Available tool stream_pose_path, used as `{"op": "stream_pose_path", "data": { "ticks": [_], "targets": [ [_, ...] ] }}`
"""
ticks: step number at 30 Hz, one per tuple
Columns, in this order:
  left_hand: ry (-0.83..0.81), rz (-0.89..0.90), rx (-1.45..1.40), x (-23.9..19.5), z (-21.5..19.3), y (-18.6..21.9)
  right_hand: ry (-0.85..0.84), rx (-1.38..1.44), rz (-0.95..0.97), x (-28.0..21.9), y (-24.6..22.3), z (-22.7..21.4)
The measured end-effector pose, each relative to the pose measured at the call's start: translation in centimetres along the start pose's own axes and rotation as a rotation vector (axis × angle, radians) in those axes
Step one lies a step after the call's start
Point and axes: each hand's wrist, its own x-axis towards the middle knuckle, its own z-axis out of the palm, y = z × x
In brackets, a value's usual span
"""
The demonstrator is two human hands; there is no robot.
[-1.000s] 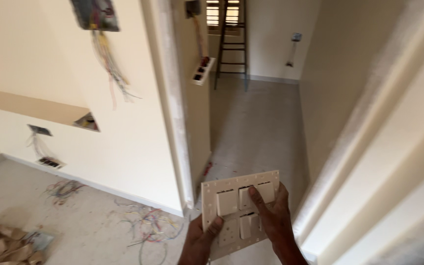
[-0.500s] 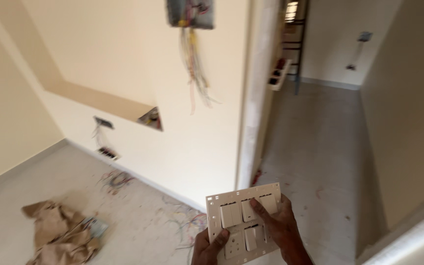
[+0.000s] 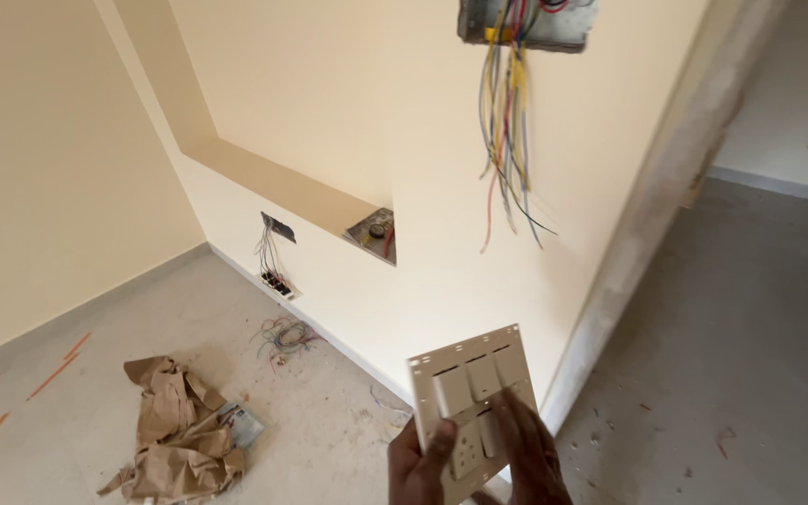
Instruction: The person prepares and connects electrical wires to a light switch panel by hand and using a screwdriver and pliers, then tests the fit against a wall junction box.
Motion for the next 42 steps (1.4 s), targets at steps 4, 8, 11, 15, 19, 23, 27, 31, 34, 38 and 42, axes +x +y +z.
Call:
{"op": "stream_pose_path", "data": {
  "ticks": [4,8,11,15,19,23,27,31,34,38,42],
  "targets": [
    [-0.142,-0.089,0.314,6.0,0.4,2.3,0.038,0.151,0.148,6.4,2.8,4.4],
    [-0.429,0.079,0.383,11.5,-1.8,3.2,0.111,0.459,0.475,10.5,6.0,7.5],
    [-0.305,0.169,0.403,15.2,-4.6,2.5,0.207,0.716,0.696,11.2,7.6,9.7],
    [0.103,0.163,0.592,20.2,-7.9,1.8,0.387,0.985,0.873,13.0,8.7,12.4],
    [0.228,0.197,0.559,25.5,-9.8,1.5,0.558,1.108,0.937,14.4,9.4,14.9],
    [0.127,-0.027,0.548,30.6,-11.2,1.0,0.712,1.117,0.931,16.4,7.9,17.0],
    [-0.226,-0.298,0.274,36.9,-13.4,-0.4,0.861,1.249,1.123,19.4,8.4,19.5],
    [-0.426,-0.510,-0.001,41.3,-14.5,-0.8,0.908,1.219,1.147,20.6,8.1,21.8],
    [-0.448,-0.490,-0.121,42.6,-14.2,-0.3,0.930,1.163,1.059,20.7,7.6,23.2],
    [-0.487,-0.503,-0.192,44.3,-13.5,-0.5,0.930,1.111,0.748,19.9,7.6,22.2],
    [-0.487,-0.502,-0.234,46.1,-12.8,-1.4,0.784,1.014,0.503,19.5,7.1,17.2]
  ]
}}
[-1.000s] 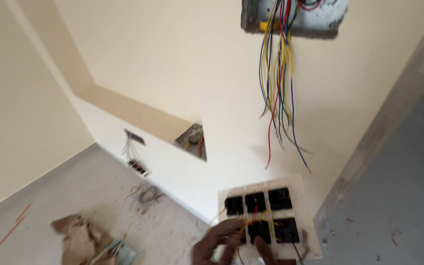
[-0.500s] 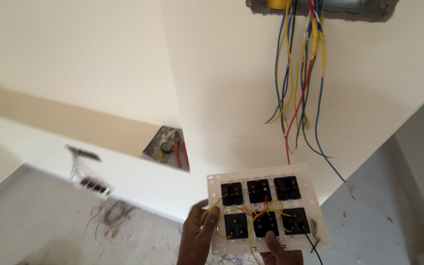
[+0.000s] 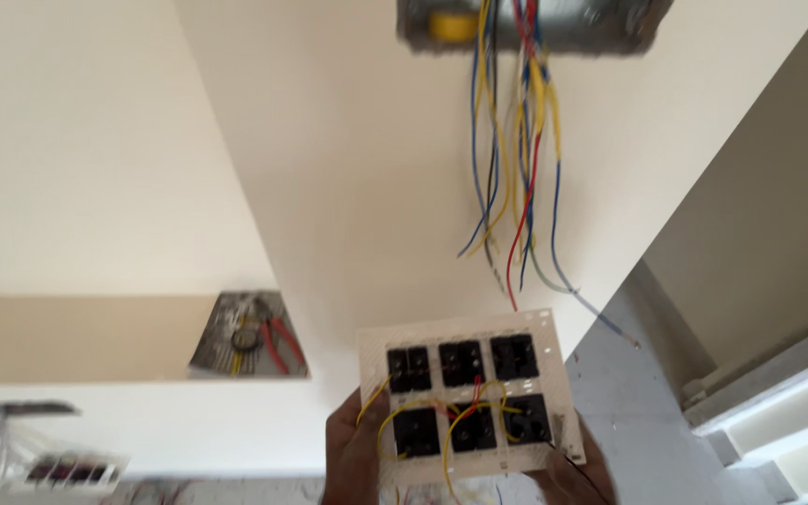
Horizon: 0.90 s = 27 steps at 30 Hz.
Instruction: The person prepares and connects electrical wires to a light switch panel by hand and using a screwdriver and pliers, then tests the fit against a wall junction box.
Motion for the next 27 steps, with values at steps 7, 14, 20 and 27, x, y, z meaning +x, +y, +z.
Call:
{"op": "stream_pose_path", "data": {
  "ticks": [7,14,20,27],
  "targets": [
    [0.016,-0.044,0.035,1.9,0.9,-0.4,0.113,-0.349,-0.003,1.6,-3.3,-5.7],
    [0.061,-0.038,0.054,3.4,2.3,-0.3,0.404,-0.530,-0.130,3.8,-6.0,-6.1],
    [0.087,-0.059,0.018,4.1,2.8,-2.1,0.185,-0.681,-0.170,5.6,-9.4,-3.7],
    [0.117,-0.129,0.036,5.9,-2.2,-9.3,0.035,-0.655,0.039,7.3,-8.2,-1.3]
  ]
}}
